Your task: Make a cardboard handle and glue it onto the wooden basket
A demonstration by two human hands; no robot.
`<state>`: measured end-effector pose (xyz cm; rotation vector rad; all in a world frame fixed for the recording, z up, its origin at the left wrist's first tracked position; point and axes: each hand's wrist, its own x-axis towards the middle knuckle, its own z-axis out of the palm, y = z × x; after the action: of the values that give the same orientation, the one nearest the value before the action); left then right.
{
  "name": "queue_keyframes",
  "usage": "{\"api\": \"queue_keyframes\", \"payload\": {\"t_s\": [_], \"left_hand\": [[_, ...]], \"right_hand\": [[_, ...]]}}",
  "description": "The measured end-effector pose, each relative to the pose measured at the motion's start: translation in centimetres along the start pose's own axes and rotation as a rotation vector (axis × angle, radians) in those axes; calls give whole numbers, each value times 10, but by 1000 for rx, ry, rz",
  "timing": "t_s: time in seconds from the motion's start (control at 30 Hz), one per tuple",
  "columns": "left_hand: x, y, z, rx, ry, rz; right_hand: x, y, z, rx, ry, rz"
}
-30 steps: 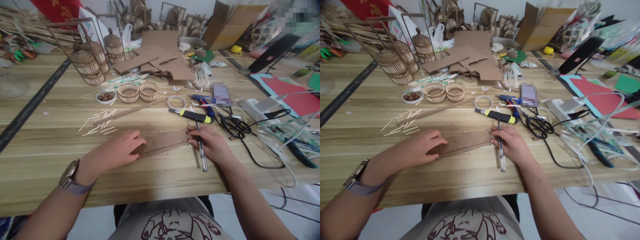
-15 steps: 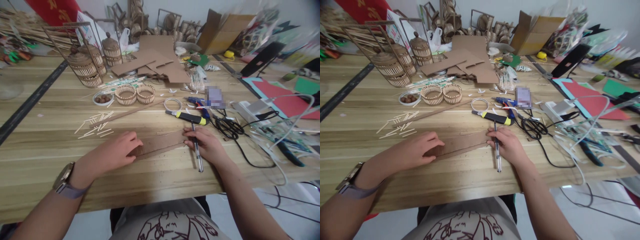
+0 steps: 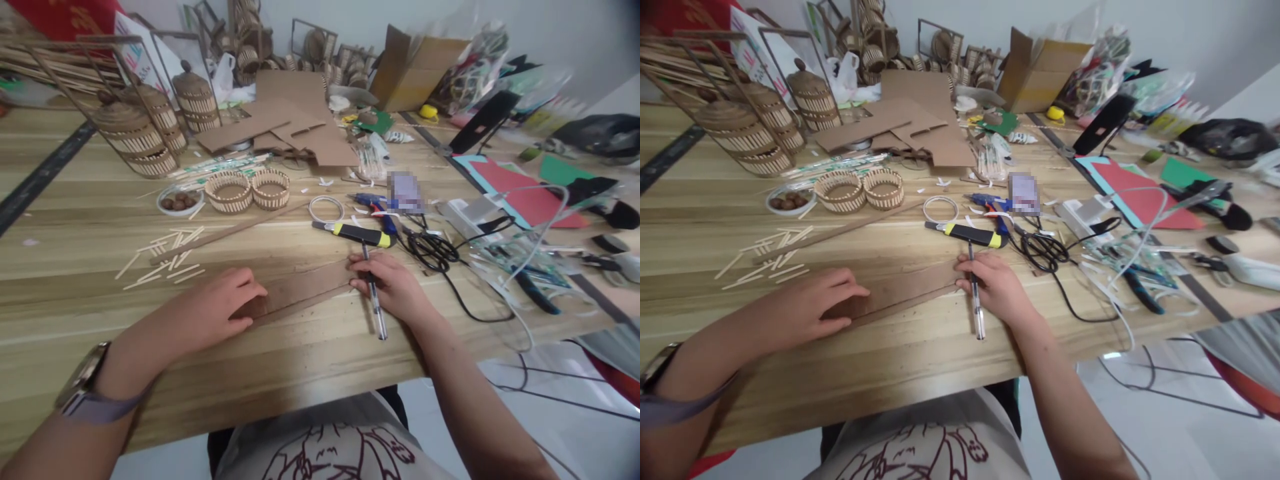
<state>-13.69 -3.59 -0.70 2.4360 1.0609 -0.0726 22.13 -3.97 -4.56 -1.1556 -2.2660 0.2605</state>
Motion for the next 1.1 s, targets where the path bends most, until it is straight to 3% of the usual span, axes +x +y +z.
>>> {"api": "queue_keyframes", "payload": {"t_s": [0.23, 0.47, 0.87, 1.1], "left_hand": [[1, 0, -11, 9, -21, 50], [1, 8, -17, 10, -42, 4], [2, 3, -6, 30, -10, 45], [16, 17, -15, 160, -110, -5]], "right_hand": [[-1, 7, 1, 22, 9, -15], [0, 11, 2, 26, 6, -57], [1, 2, 0, -19, -13, 16], [0, -1, 0, 1, -18, 42]]}}
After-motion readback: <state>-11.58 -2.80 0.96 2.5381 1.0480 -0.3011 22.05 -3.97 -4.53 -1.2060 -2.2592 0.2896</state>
